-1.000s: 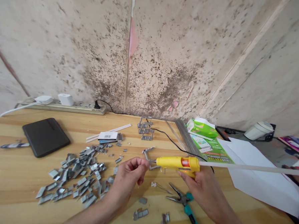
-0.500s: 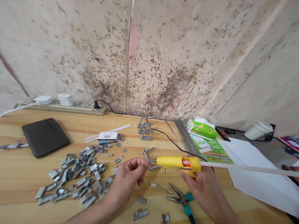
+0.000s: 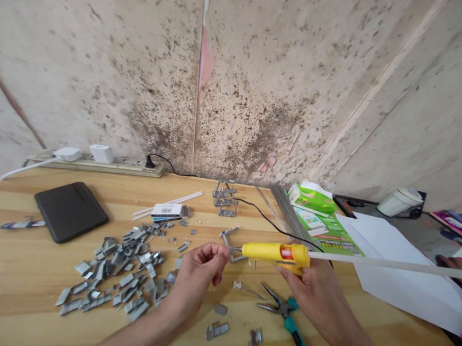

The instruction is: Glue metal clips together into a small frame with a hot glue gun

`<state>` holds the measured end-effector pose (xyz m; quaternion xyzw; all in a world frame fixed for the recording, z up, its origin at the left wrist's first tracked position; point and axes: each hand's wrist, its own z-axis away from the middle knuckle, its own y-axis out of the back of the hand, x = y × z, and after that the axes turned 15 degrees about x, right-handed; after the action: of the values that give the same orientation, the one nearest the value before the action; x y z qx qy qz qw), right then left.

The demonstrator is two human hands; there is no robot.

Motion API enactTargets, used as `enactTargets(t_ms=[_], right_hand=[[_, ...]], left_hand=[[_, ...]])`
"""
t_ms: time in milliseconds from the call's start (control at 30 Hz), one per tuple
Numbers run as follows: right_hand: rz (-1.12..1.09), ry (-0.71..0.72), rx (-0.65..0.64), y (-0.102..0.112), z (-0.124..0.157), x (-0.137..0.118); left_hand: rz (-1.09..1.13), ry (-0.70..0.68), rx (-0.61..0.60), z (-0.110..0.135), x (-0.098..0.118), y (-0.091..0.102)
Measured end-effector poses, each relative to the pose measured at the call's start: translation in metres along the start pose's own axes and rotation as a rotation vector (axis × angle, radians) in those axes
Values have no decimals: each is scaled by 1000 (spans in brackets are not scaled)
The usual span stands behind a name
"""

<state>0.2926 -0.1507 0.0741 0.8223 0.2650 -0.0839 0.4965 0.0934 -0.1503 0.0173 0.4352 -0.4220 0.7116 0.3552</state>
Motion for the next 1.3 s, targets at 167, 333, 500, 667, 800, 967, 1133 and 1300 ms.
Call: enactTargets(t_ms=[167,333,500,667,800,967,1133,1300], right_hand=[[-7,12,34,-1,0,0],[31,24,16,0,-2,-2],[64,66,42,1,0,-1],[45,71,35,1,0,-2],[39,58,37,2,-1,-2],[37,61,37,1,1,1],[37,80,48,0,3,3],[61,147,86,1,2,1]], left_hand=[[-5,0,-3,1,-1,0],[-9,4,-7,0,0,-1],[21,19,-28,-1,-1,1],[76,79,-59,-1,-2,2],[138,147,-131,-1,-3,4],[262,234,-214,-3,-5,5],[338,330,-263,-3,-3,4],[364,343,-269,-3,-2,4]])
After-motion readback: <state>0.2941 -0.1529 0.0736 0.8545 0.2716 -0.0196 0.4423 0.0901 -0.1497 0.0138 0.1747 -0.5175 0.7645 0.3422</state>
